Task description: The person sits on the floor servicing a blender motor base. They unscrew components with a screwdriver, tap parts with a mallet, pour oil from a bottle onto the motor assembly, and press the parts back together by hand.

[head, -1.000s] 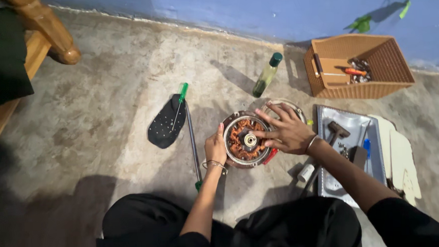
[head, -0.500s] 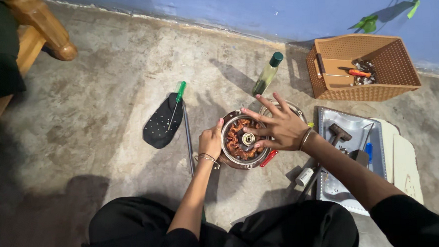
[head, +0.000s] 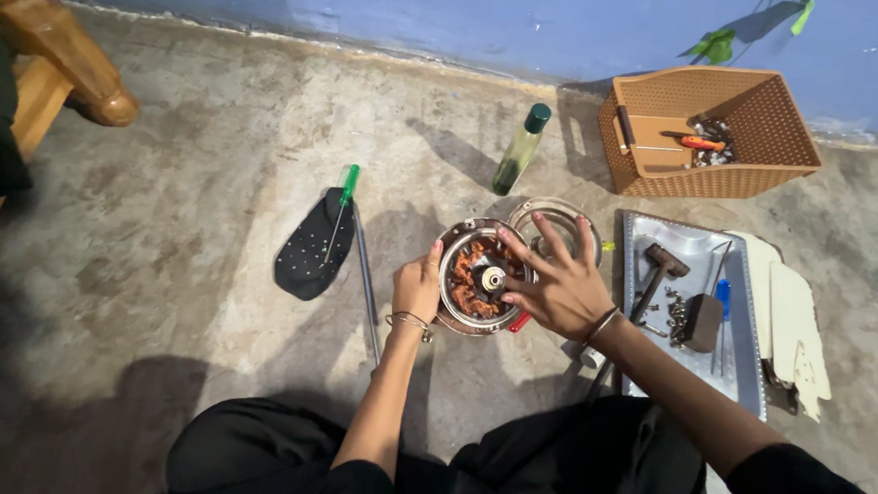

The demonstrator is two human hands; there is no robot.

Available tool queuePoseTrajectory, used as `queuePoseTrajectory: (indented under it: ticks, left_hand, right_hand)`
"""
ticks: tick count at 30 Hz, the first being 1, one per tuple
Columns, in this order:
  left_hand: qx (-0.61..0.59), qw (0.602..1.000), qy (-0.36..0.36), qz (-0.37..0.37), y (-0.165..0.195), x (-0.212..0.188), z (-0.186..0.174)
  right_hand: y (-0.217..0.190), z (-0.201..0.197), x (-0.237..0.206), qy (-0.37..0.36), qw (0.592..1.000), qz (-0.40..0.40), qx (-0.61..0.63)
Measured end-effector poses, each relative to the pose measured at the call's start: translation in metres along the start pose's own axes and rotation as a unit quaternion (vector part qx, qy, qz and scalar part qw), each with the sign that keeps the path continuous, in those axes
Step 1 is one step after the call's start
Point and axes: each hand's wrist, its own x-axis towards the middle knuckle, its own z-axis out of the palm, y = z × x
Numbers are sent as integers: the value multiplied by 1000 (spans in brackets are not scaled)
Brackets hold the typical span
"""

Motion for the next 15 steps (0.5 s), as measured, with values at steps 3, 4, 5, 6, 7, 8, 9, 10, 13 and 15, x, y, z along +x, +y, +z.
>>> queuePoseTrajectory:
  ticks: [3,4,5,6,7,8,9,10,13,15]
  left_hand:
    - [11,1000,-6,27,9,-8,6]
    - [21,999,-3,39,11,-10,7]
    - [32,998,-2,51,13,-12,8]
    - [30,998,-13,58,15,-14,6]
    - [27,997,-25,64,16,-15,5]
    - [24,997,-36,71,18,-16,4]
    - [30,997,-37,68,20,-17,4]
    - [38,996,-36,66,22,-18,3]
    - [72,996,-33,42,28,-23,3]
    - [93,995,-29,36,32,-28,4]
  right_hand:
    - [7,4,-11,36,999,6,15]
    - [7,7,-16,26,997,28,65]
    - [7,12,-20,15,992,51,115]
    - [7,18,-25,4,983,75,166]
    - [6,25,-29,20,966,104,235]
    - [4,33,-32,36,943,132,303]
    - [2,40,-33,54,914,158,369]
    - [-2,48,-34,72,893,206,394]
    - [-23,64,-32,99,769,384,501]
    - [-45,68,-27,84,590,533,601]
